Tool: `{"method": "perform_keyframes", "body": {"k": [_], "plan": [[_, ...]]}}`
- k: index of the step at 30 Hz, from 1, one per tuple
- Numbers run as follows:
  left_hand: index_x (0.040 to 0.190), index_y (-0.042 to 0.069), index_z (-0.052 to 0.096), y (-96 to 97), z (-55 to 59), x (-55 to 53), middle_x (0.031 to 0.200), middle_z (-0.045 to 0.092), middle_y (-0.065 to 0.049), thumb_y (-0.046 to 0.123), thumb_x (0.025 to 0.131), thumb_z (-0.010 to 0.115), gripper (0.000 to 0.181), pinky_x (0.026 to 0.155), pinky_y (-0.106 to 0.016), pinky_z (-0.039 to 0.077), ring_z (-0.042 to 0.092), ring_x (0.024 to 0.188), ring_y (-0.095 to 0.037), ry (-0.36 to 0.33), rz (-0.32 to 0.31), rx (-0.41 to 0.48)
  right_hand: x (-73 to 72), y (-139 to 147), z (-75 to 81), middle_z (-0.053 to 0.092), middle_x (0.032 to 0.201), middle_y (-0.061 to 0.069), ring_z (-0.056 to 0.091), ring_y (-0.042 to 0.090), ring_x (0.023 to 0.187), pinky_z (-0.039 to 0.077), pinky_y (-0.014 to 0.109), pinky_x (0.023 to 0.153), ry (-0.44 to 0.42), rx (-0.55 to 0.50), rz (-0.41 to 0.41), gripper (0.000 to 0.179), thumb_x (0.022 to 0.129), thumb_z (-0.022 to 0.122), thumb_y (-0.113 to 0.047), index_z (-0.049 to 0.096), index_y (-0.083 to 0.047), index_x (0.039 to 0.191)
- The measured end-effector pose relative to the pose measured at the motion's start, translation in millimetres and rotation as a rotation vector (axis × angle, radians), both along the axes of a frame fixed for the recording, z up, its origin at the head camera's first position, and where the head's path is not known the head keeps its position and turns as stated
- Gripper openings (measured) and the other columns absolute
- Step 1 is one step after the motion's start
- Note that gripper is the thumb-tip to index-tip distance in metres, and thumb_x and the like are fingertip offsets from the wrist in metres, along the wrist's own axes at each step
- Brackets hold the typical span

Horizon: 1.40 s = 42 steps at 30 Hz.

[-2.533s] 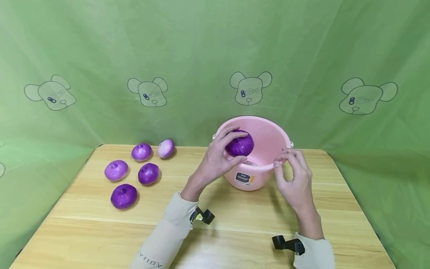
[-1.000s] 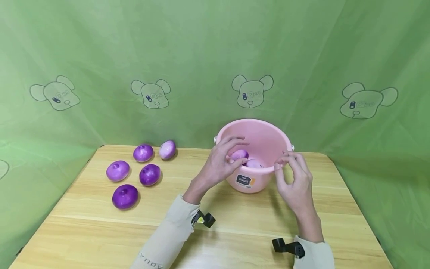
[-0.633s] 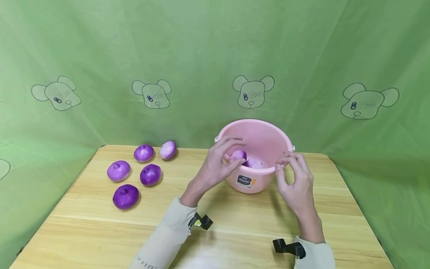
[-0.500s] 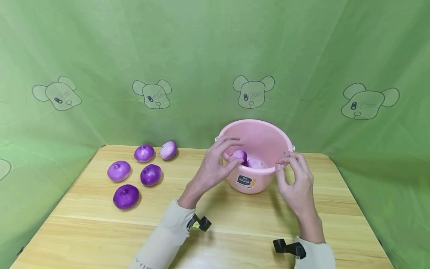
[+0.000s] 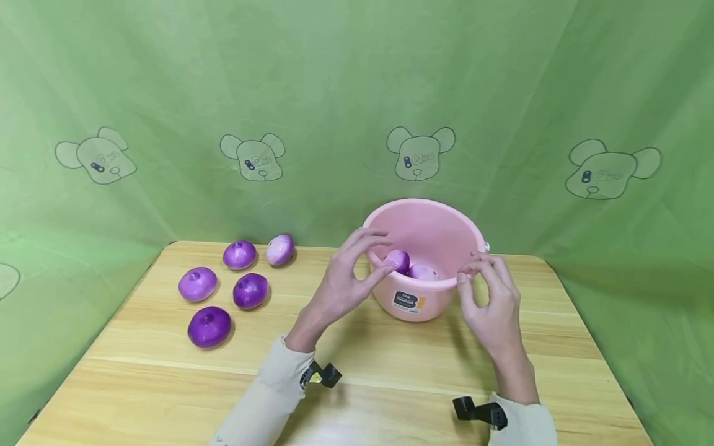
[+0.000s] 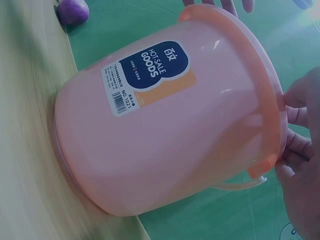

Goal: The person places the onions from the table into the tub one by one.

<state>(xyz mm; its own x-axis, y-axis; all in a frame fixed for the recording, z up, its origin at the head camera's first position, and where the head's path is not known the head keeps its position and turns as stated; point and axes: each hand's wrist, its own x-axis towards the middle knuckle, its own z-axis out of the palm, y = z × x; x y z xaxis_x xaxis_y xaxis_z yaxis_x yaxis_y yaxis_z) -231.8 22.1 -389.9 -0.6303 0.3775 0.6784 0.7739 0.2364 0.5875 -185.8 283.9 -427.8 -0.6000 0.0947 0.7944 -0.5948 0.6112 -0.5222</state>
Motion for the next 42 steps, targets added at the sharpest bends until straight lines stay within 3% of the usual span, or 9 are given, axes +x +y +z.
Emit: {"method": "perform_keyframes", "body": {"k": [14, 20, 26, 30, 42], "plan": [[0.123, 0.005, 0.067, -19.0, -3.5, 1.7, 0.141, 0.056, -0.013, 0.01, 0.09, 0.079, 0.035, 0.119, -0.033, 0.035, 0.051, 0.137, -0.025, -0.008, 0.004, 0.013, -3.4, -2.1, 0.3, 0.066, 0.111, 0.024, 0.058, 0.022, 0.121, 0.04, 0.03, 0.116, 0.01, 0.013, 0.002, 0.01, 0.087, 0.069, 0.003, 0.071, 0.007, 0.095], [0.122, 0.007, 0.068, -23.5, -2.7, 0.6, 0.143, 0.055, -0.008, 0.007, 0.089, 0.079, 0.035, 0.119, -0.031, 0.034, 0.049, 0.137, -0.02, -0.008, 0.027, 0.012, -3.1, -2.9, 0.5, 0.066, 0.112, 0.025, 0.058, 0.019, 0.12, 0.04, 0.03, 0.115, 0.007, 0.015, -0.002, 0.01, 0.087, 0.069, 0.001, 0.071, 0.007, 0.096], [0.123, 0.004, 0.067, -30.4, -2.5, -2.4, 0.141, 0.057, -0.011, 0.008, 0.09, 0.079, 0.036, 0.118, -0.032, 0.036, 0.052, 0.134, -0.021, 0.013, 0.038, 0.025, -3.7, -3.1, 0.8, 0.067, 0.112, 0.024, 0.058, 0.019, 0.12, 0.04, 0.03, 0.115, 0.01, 0.015, -0.002, 0.011, 0.087, 0.069, 0.0, 0.071, 0.006, 0.096], [0.124, 0.004, 0.066, -38.9, -3.8, -4.7, 0.139, 0.059, -0.014, 0.007, 0.089, 0.08, 0.037, 0.118, -0.034, 0.038, 0.053, 0.133, -0.022, -0.008, 0.064, 0.042, -3.8, -3.0, 0.7, 0.067, 0.111, 0.023, 0.059, 0.02, 0.12, 0.04, 0.03, 0.115, 0.01, 0.015, 0.003, 0.011, 0.087, 0.069, -0.001, 0.071, 0.006, 0.096], [0.123, 0.005, 0.067, -54.0, -1.5, -12.0, 0.138, 0.06, -0.011, 0.005, 0.088, 0.079, 0.037, 0.118, -0.038, 0.037, 0.052, 0.133, -0.02, -0.019, 0.134, 0.053, 1.0, 2.1, -0.2, 0.066, 0.111, 0.024, 0.058, 0.022, 0.121, 0.04, 0.03, 0.116, -0.009, 0.014, -0.011, 0.01, 0.087, 0.069, 0.002, 0.071, 0.006, 0.095]]}}
